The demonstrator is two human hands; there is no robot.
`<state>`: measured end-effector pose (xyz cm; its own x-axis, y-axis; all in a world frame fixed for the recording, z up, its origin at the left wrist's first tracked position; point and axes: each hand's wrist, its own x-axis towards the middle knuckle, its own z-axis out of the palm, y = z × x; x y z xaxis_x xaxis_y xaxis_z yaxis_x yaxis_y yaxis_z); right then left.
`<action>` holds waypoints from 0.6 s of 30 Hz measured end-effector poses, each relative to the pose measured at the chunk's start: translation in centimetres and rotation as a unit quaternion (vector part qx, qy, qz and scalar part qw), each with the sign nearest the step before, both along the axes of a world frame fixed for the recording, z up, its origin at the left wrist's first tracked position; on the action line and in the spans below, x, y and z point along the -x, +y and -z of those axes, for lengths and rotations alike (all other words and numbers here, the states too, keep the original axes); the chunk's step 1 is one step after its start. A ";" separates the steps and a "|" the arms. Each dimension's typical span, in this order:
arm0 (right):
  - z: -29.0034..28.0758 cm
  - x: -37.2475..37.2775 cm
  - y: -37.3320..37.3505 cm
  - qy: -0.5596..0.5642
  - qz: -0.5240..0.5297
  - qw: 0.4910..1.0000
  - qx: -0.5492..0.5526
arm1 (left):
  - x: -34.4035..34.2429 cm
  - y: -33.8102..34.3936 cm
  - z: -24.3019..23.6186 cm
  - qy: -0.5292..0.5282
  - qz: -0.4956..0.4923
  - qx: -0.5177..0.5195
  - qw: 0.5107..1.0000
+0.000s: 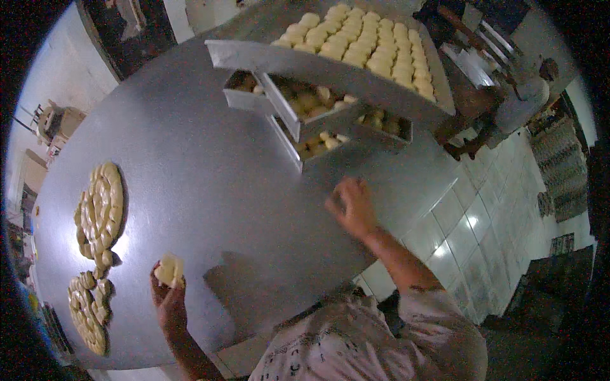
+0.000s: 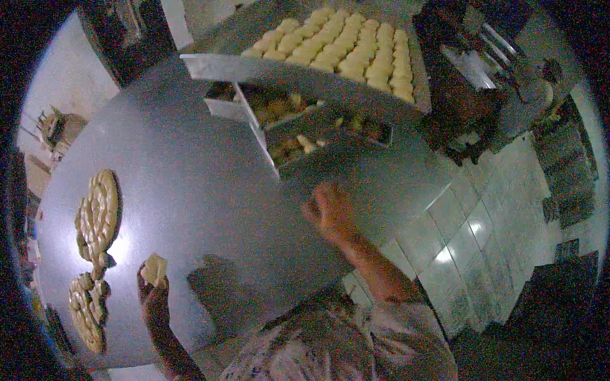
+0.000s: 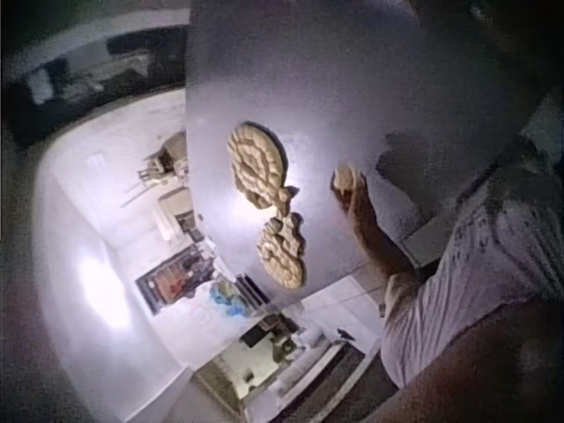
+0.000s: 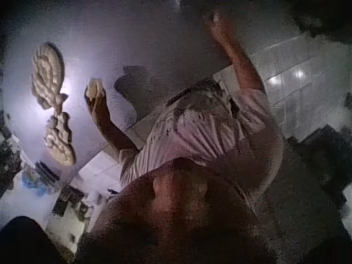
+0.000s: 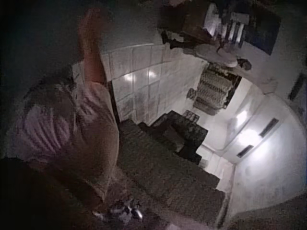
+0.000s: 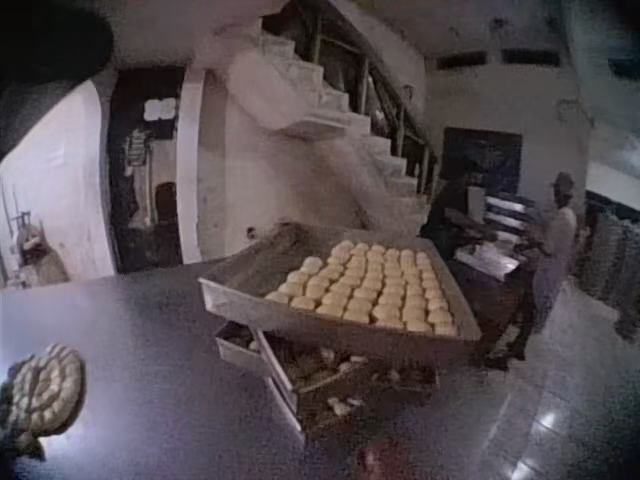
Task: The person takes dough balls from a tray and arranges them into patterns on a metal table by hand.
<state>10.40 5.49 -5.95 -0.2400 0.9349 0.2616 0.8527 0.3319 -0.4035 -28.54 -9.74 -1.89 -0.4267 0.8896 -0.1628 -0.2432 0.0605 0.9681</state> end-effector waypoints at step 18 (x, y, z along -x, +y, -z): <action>-37.3 -12.2 20.4 0.559 -0.276 0.767 -0.150 | -18.5 6.7 -4.1 0.197 -0.084 0.072 0.974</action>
<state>22.60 25.92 31.35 -0.0464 0.6292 0.7758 -0.2756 0.7385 -0.6154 -10.03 -3.02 2.26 -0.6185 0.7822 -0.0753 0.1273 0.1943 0.9726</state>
